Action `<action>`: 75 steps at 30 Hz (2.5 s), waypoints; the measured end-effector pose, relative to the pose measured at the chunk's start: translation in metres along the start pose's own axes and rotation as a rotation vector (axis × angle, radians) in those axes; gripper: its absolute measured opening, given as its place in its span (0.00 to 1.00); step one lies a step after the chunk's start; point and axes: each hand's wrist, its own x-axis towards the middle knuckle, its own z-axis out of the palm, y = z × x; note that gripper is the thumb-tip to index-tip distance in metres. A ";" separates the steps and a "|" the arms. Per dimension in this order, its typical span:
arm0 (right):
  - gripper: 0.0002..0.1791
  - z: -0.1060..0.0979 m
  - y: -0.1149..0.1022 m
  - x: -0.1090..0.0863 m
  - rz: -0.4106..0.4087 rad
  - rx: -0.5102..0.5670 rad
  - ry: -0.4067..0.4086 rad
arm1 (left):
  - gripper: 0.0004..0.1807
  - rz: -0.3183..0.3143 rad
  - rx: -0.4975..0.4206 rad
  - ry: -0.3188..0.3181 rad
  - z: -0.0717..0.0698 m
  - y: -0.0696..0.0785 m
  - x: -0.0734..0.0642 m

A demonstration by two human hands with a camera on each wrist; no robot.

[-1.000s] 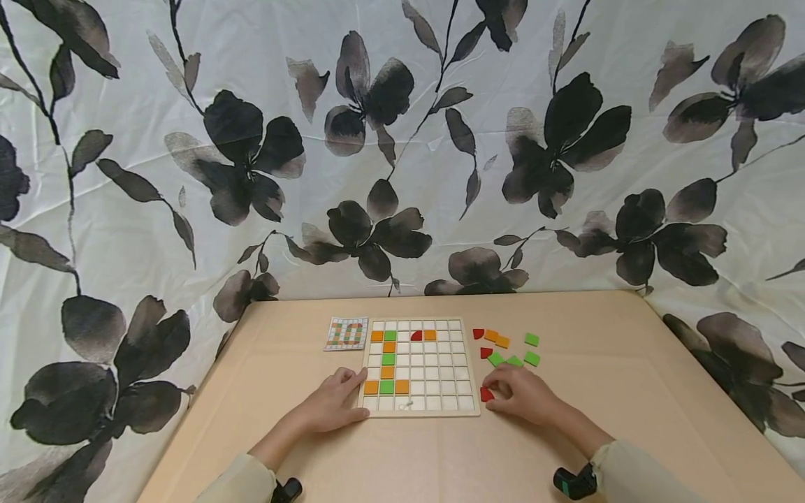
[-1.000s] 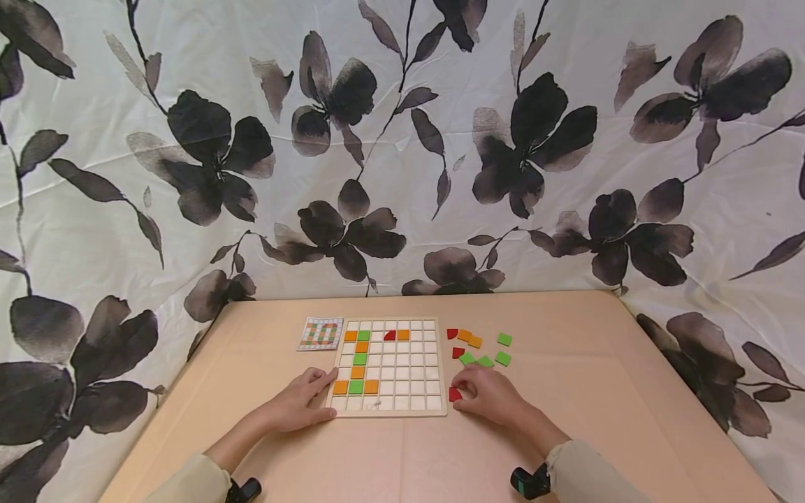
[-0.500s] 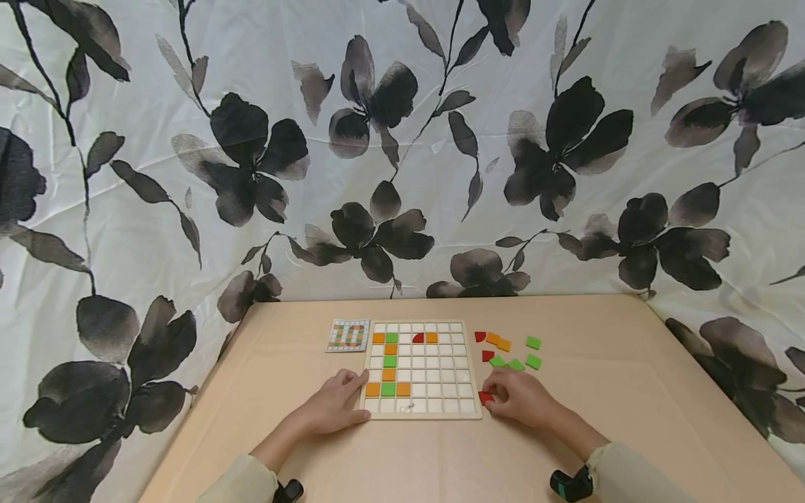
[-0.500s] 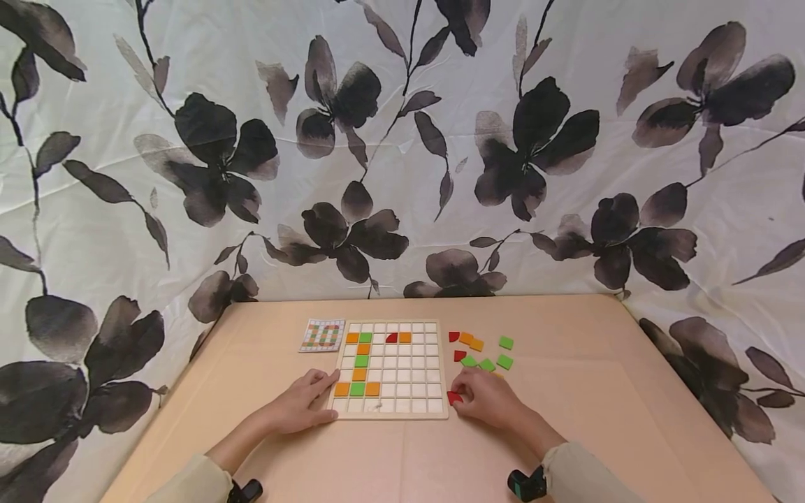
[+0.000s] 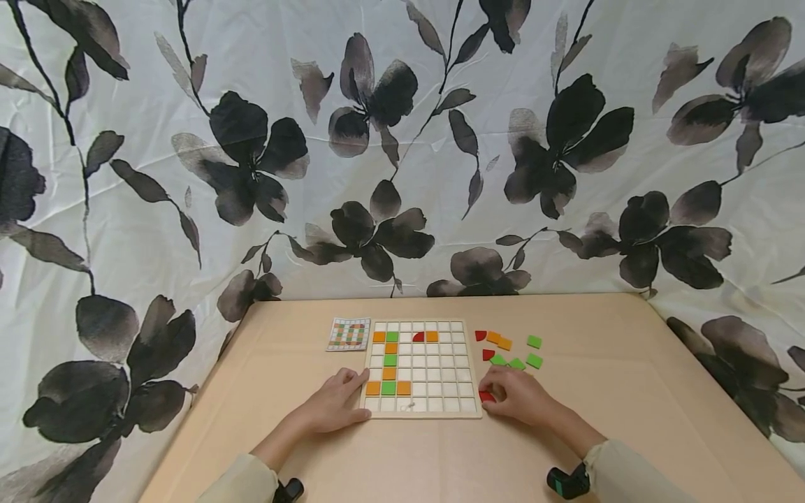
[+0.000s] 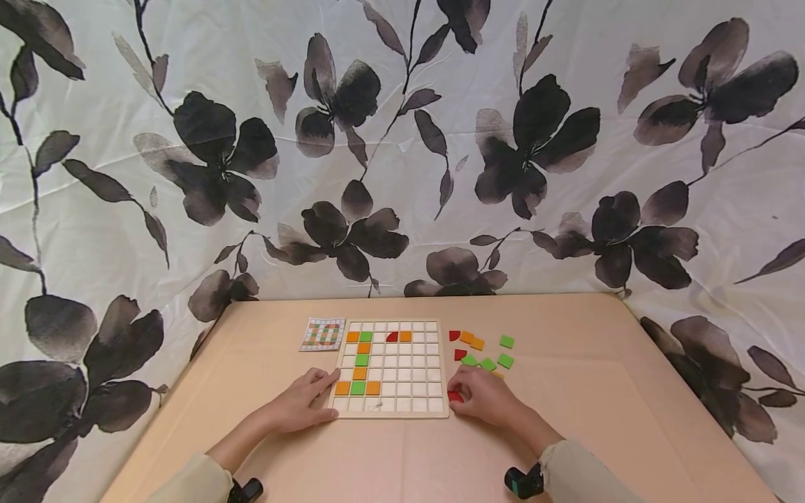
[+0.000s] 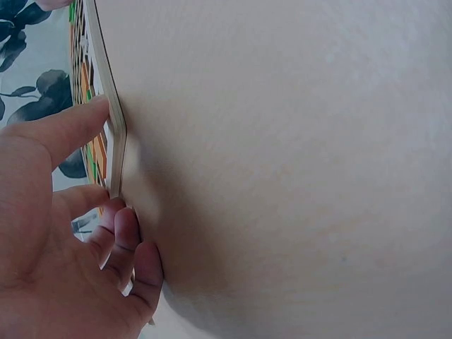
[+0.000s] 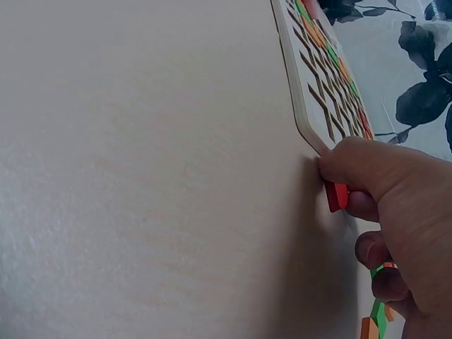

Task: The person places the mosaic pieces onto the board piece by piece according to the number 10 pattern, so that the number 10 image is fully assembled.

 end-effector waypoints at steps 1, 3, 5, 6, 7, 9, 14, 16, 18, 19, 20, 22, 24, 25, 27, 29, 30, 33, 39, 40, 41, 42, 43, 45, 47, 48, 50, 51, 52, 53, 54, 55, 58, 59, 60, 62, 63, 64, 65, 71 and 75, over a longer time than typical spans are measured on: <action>0.12 0.000 -0.001 0.000 -0.002 0.003 0.000 | 0.43 -0.001 -0.001 0.001 0.000 0.000 0.000; 0.12 0.000 -0.002 0.001 -0.003 0.004 -0.002 | 0.43 -0.004 0.002 0.001 0.001 -0.001 -0.001; 0.11 0.000 -0.003 0.001 0.010 0.007 -0.008 | 0.43 -0.005 0.002 0.001 0.002 -0.002 -0.001; 0.11 0.000 -0.003 0.002 0.022 0.010 -0.009 | 0.43 -0.006 0.003 0.001 0.002 -0.003 -0.001; 0.11 0.000 -0.003 0.003 0.033 0.011 -0.008 | 0.43 -0.006 0.004 0.001 0.002 -0.003 -0.002; 0.11 0.000 -0.004 0.005 0.057 0.014 -0.006 | 0.44 -0.004 0.002 0.002 0.002 -0.003 -0.002; 0.11 -0.002 -0.003 0.012 0.079 0.047 0.004 | 0.44 -0.001 -0.002 0.003 0.001 -0.002 -0.001; 0.12 -0.003 -0.002 0.016 0.077 0.055 0.013 | 0.44 0.000 -0.003 0.004 0.000 -0.001 -0.001; 0.12 -0.003 -0.002 0.020 0.073 0.053 0.028 | 0.44 0.003 -0.003 0.005 -0.001 0.000 -0.001; 0.12 -0.004 -0.001 0.022 0.077 0.048 0.035 | 0.43 0.005 -0.004 0.005 -0.001 0.000 -0.001; 0.12 -0.004 -0.001 0.025 0.084 0.052 0.035 | 0.43 0.007 -0.003 0.004 -0.001 0.000 0.000; 0.12 -0.005 -0.001 0.029 0.100 0.070 0.031 | 0.43 0.007 0.003 0.002 -0.001 0.000 0.000; 0.12 -0.006 -0.001 0.034 0.116 0.093 0.026 | 0.43 0.008 0.008 0.003 -0.002 0.000 0.000; 0.11 -0.006 -0.002 0.037 0.122 0.109 0.024 | 0.43 0.008 0.010 0.004 -0.002 0.000 0.000; 0.11 -0.006 -0.003 0.041 0.120 0.119 0.028 | 0.43 0.005 0.011 0.006 -0.001 -0.001 0.000; 0.11 -0.006 -0.003 0.045 0.114 0.117 0.038 | 0.43 0.004 0.008 0.005 -0.001 -0.001 0.001; 0.11 -0.006 -0.004 0.046 0.112 0.117 0.039 | 0.43 0.001 0.005 0.003 0.000 -0.002 0.000; 0.10 -0.007 -0.004 0.051 0.108 0.129 0.041 | 0.44 -0.001 0.000 -0.004 0.000 -0.001 0.001; 0.10 -0.005 -0.004 0.061 0.133 0.128 0.044 | 0.44 -0.001 -0.005 -0.004 0.001 -0.001 0.000; 0.10 -0.004 -0.004 0.063 0.128 0.120 0.050 | 0.44 0.001 -0.005 -0.003 0.001 -0.001 0.000; 0.09 -0.004 -0.004 0.065 0.121 0.112 0.055 | 0.44 0.003 -0.005 -0.002 0.001 -0.001 0.000; 0.09 -0.003 -0.003 0.066 0.113 0.109 0.061 | 0.44 0.005 -0.003 -0.001 0.001 0.000 0.000; 0.09 -0.003 -0.003 0.068 0.100 0.105 0.068 | 0.44 0.005 -0.004 -0.001 0.001 0.000 -0.001; 0.08 -0.003 -0.002 0.072 0.091 0.103 0.077 | 0.44 0.004 -0.006 0.000 0.001 0.000 -0.001; 0.08 -0.003 -0.002 0.076 0.096 0.111 0.079 | 0.43 0.004 -0.006 -0.001 0.000 0.000 -0.001; 0.09 -0.003 -0.002 0.078 0.099 0.116 0.079 | 0.43 0.004 -0.006 0.000 0.000 0.000 -0.001; 0.09 -0.004 -0.003 0.081 0.114 0.127 0.075 | 0.43 0.004 -0.006 -0.001 0.000 0.000 -0.001; 0.10 -0.005 -0.004 0.083 0.120 0.129 0.074 | 0.43 0.004 -0.005 -0.001 0.000 0.000 -0.001; 0.10 -0.005 -0.004 0.084 0.123 0.129 0.072 | 0.43 0.005 -0.002 0.000 0.000 0.000 -0.001; 0.10 -0.005 -0.005 0.086 0.125 0.129 0.071 | 0.43 0.004 0.001 -0.001 0.000 -0.001 -0.001; 0.10 -0.005 -0.005 0.088 0.124 0.128 0.071 | 0.43 0.004 0.000 0.000 0.000 -0.001 0.000; 0.10 -0.005 -0.005 0.090 0.127 0.129 0.069 | 0.43 0.003 -0.001 -0.001 0.000 -0.001 0.000; 0.10 -0.003 -0.005 0.094 0.124 0.132 0.067 | 0.44 0.003 -0.001 -0.004 0.000 -0.002 0.001; 0.09 -0.003 -0.005 0.095 0.121 0.131 0.066 | 0.44 0.002 -0.002 -0.006 0.000 -0.002 0.001; 0.09 -0.002 -0.005 0.097 0.120 0.130 0.066 | 0.44 0.002 -0.002 -0.006 0.001 -0.003 0.001; 0.09 0.000 -0.005 0.100 0.116 0.128 0.068 | 0.44 0.004 0.005 -0.008 0.001 -0.003 0.002; 0.09 0.000 -0.006 0.102 0.112 0.119 0.071 | 0.44 0.005 0.007 -0.007 0.002 -0.004 0.002; 0.09 0.001 -0.006 0.103 0.109 0.111 0.075 | 0.44 0.006 0.010 -0.006 0.002 -0.004 0.002; 0.09 0.002 -0.006 0.105 0.108 0.107 0.076 | 0.44 0.007 0.010 -0.004 0.002 -0.004 0.002; 0.10 0.003 -0.007 0.115 0.099 0.111 0.077 | 0.43 0.012 0.016 0.005 0.001 -0.005 0.003; 0.09 0.005 -0.005 0.120 0.077 0.123 0.084 | 0.43 0.009 0.012 0.003 0.000 -0.004 0.003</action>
